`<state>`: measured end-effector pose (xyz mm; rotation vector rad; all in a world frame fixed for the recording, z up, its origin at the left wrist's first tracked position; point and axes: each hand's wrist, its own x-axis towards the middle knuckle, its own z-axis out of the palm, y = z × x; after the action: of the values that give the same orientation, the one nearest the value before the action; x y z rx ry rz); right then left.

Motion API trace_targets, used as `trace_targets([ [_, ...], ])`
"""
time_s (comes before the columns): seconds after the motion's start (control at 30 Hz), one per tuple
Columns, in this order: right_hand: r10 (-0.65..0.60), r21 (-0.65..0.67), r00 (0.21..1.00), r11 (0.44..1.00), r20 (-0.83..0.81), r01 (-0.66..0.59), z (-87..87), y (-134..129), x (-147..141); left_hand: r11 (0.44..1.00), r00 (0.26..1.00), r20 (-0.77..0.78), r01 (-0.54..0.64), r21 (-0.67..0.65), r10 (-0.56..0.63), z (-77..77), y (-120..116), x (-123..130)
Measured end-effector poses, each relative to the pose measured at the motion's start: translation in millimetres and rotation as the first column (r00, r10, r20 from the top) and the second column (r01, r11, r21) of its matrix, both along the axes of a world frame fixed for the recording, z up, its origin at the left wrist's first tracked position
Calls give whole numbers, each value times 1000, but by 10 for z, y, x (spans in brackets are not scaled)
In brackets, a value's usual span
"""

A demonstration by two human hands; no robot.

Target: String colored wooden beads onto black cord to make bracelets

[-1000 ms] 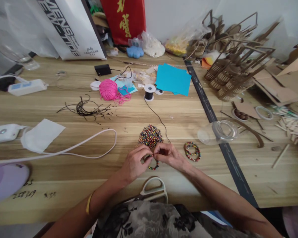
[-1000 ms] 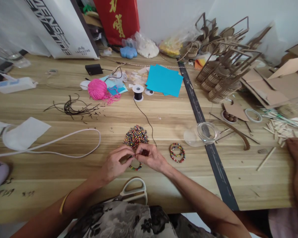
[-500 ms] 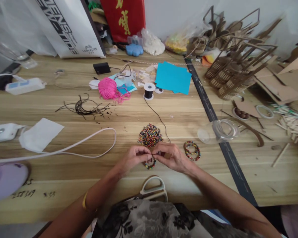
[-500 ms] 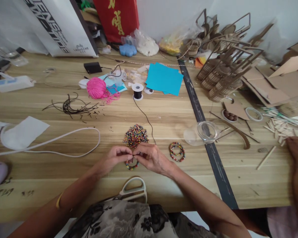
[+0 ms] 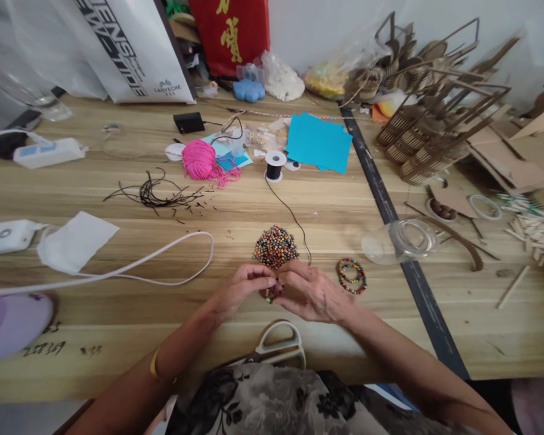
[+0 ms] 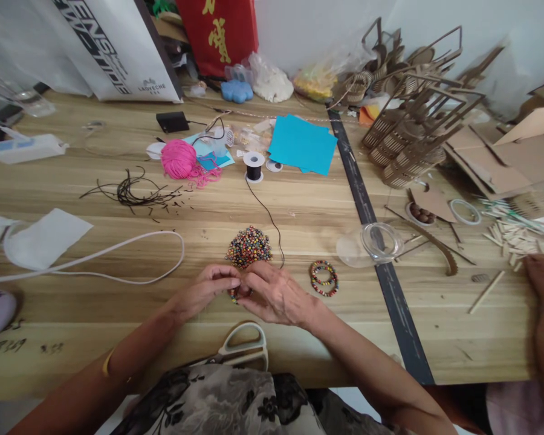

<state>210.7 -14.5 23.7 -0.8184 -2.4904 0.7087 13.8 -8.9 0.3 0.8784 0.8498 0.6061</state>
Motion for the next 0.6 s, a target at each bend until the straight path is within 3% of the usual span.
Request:
trace_targets([
  [0.27,-84,262,993,963,84,59,-138,-94,-68,1000,1000,-13,-7,11,7,-22,-9,7],
  [0.6,-89,330,981,944,171,28,-104,-83,-33,999,1000,-9,7,53,-7,10,-23,23],
])
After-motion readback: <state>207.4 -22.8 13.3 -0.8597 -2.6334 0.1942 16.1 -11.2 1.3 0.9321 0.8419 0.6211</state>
